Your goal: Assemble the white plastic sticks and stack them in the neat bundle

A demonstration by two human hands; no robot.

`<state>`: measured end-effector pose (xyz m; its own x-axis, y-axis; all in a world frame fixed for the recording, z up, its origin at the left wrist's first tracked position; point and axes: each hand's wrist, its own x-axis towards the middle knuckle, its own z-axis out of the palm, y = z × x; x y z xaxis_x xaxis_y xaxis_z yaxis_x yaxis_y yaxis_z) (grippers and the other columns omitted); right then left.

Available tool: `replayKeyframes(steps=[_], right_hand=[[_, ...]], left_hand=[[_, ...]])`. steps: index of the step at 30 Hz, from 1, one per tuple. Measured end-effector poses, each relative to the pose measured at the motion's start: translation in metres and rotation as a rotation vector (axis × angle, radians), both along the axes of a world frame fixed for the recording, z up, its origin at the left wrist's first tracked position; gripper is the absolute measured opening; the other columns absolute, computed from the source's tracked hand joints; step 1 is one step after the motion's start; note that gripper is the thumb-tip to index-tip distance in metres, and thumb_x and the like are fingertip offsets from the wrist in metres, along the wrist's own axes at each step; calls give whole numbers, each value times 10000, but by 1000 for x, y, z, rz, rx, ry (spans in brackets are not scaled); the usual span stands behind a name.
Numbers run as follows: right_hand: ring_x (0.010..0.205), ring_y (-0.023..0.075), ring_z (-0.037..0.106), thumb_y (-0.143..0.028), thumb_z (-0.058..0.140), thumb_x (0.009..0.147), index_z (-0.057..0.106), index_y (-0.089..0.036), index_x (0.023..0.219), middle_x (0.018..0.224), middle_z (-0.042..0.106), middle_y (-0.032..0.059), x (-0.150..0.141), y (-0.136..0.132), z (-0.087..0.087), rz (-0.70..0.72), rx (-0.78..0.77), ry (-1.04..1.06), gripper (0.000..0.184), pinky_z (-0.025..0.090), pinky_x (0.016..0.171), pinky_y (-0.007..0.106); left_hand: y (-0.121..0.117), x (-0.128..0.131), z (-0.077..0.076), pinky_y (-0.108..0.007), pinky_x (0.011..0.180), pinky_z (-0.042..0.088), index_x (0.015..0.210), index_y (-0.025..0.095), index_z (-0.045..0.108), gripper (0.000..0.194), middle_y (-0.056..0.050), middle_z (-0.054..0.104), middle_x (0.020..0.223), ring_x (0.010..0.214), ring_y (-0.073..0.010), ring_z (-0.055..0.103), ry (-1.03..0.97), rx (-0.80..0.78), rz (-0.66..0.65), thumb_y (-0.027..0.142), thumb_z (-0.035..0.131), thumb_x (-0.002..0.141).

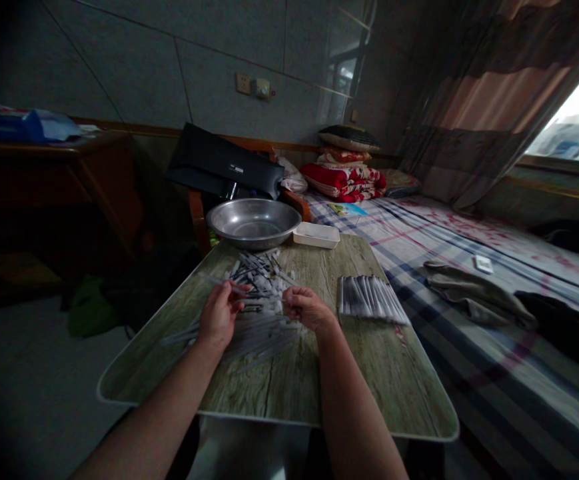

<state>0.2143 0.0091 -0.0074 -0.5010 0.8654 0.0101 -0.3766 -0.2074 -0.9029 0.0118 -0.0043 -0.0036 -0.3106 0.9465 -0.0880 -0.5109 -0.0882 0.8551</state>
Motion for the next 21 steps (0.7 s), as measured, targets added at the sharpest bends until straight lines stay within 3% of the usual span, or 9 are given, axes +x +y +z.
replayKeyframes(steps=[8, 11, 16, 21], right_hand=[[429, 56, 347, -434, 766, 699, 530, -183, 684, 532, 455, -60, -21, 1, -8, -45, 50, -32, 345, 210, 409, 198], [428, 59, 364, -456, 759, 709, 517, -188, 673, 514, 456, -65, -29, 1, -12, -91, 83, -59, 363, 240, 417, 196], [414, 59, 389, -488, 748, 719, 523, -188, 670, 521, 494, -58, -38, 1, -17, -167, 124, -143, 378, 252, 409, 190], [415, 70, 368, -669, 578, 783, 548, -189, 699, 553, 491, -36, -38, 2, -12, -213, 58, -104, 488, 249, 393, 200]], left_hand=[[-5, 9, 1, -227, 592, 551, 802, 158, 643, 245, -12, 705, 764, 642, -121, 661, -131, -85, -264, 265, 803, 651], [-8, 13, 3, -229, 566, 557, 818, 162, 629, 202, -11, 703, 730, 633, -140, 682, -179, -134, -366, 198, 780, 689], [-10, 13, 6, -221, 485, 538, 835, 166, 590, 111, -29, 706, 706, 590, -162, 695, -271, -211, -428, 170, 693, 792], [-9, 11, 10, -223, 475, 549, 867, 170, 579, 35, -52, 716, 732, 623, -183, 716, -392, -235, -441, 196, 601, 877]])
